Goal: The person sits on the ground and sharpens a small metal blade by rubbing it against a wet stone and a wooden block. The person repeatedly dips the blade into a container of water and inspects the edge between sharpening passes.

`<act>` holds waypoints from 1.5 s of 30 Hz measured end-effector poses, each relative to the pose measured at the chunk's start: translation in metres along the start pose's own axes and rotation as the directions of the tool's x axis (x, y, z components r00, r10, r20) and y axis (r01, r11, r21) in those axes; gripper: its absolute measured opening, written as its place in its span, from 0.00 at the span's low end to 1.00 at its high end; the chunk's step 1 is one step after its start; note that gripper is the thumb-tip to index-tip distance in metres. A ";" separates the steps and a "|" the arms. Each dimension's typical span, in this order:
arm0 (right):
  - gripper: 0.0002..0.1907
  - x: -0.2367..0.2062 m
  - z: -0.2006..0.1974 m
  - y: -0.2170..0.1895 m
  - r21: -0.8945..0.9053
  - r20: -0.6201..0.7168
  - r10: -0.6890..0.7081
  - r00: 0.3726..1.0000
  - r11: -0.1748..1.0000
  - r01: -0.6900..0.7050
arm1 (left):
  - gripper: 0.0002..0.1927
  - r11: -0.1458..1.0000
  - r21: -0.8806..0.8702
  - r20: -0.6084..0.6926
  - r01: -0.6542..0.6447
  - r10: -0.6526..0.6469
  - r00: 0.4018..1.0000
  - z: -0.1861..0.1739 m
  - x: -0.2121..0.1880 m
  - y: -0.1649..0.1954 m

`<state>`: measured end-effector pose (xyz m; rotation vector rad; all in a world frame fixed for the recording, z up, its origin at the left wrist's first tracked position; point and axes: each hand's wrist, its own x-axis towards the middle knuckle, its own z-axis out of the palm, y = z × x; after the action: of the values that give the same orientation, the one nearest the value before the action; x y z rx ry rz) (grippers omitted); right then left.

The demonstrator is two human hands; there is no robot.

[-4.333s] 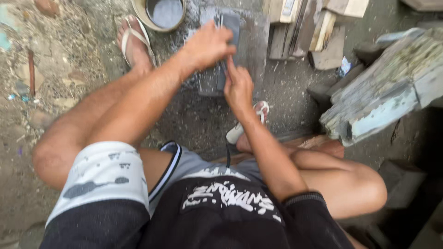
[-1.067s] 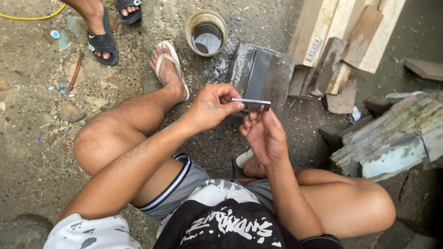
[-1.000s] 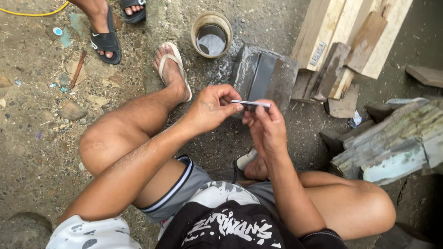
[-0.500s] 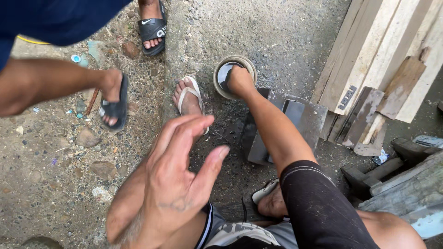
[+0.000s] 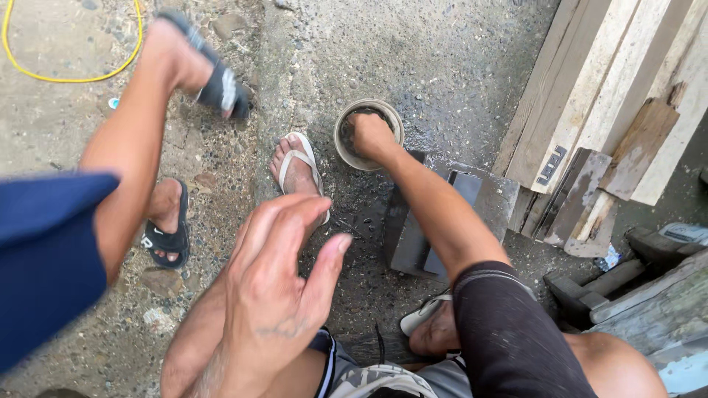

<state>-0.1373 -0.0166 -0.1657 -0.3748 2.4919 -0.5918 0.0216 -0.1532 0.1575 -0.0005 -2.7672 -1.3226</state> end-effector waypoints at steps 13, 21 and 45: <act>0.07 -0.276 -0.186 0.045 0.932 0.032 -0.159 0.987 0.360 0.027 | 0.13 0.963 -0.116 0.119 -0.245 0.258 0.959 0.062 -0.026 0.064; 0.09 -0.418 -0.198 0.077 0.965 -0.146 -0.033 0.989 0.214 0.149 | 0.11 0.949 -0.296 0.391 -0.112 0.227 0.892 0.130 -0.060 0.125; 0.10 -0.457 -0.198 0.095 0.892 -0.334 0.072 0.940 0.348 0.290 | 0.09 0.791 -0.174 0.190 -0.587 0.612 0.768 0.166 -0.060 0.144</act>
<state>0.1085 0.3042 0.1405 0.0437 1.8967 -2.1514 0.0747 0.0685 0.1616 -1.0303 -2.4994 -1.3260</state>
